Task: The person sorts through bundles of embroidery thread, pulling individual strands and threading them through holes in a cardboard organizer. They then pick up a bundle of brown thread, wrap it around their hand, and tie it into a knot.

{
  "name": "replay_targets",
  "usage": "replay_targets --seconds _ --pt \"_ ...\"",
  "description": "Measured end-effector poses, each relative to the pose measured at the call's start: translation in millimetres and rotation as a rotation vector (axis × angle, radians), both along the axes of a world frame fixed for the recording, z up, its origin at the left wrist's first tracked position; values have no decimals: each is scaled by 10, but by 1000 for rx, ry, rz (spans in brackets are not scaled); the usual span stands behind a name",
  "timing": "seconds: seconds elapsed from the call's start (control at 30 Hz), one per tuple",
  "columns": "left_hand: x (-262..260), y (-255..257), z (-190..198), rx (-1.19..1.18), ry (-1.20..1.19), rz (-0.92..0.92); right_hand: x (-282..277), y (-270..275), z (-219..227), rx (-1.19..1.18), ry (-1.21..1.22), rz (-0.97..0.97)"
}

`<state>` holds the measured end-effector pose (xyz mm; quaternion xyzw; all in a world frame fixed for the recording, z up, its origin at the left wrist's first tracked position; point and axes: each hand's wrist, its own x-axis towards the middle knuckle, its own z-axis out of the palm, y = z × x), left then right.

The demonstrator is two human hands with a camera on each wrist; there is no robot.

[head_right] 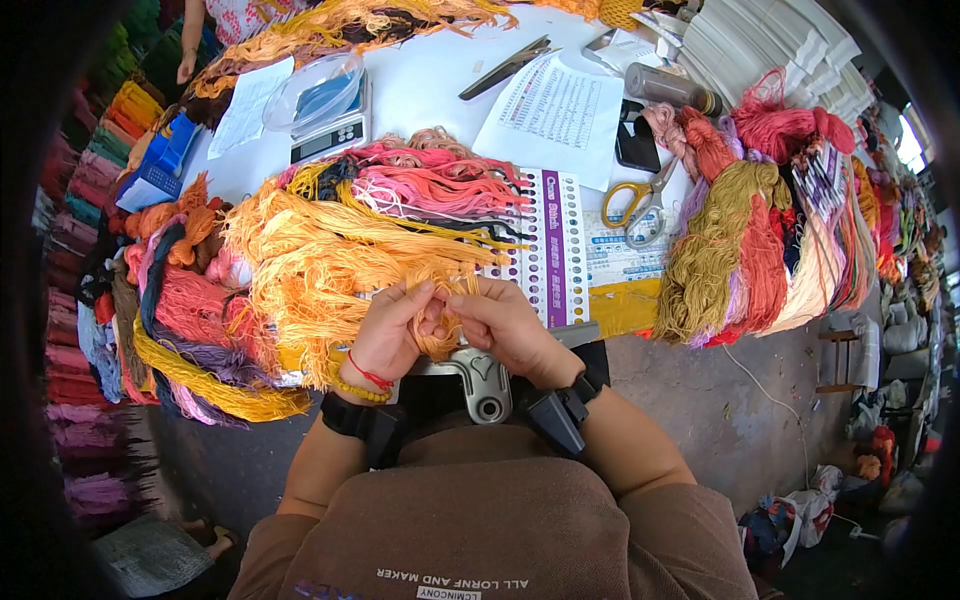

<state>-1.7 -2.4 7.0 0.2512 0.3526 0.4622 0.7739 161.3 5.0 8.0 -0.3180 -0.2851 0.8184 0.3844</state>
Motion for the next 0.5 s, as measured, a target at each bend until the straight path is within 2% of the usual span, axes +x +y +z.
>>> replay_targets --seconds 0.5 --pt "34 8 1 -37 -14 3 15 12 -19 -9 2 -59"
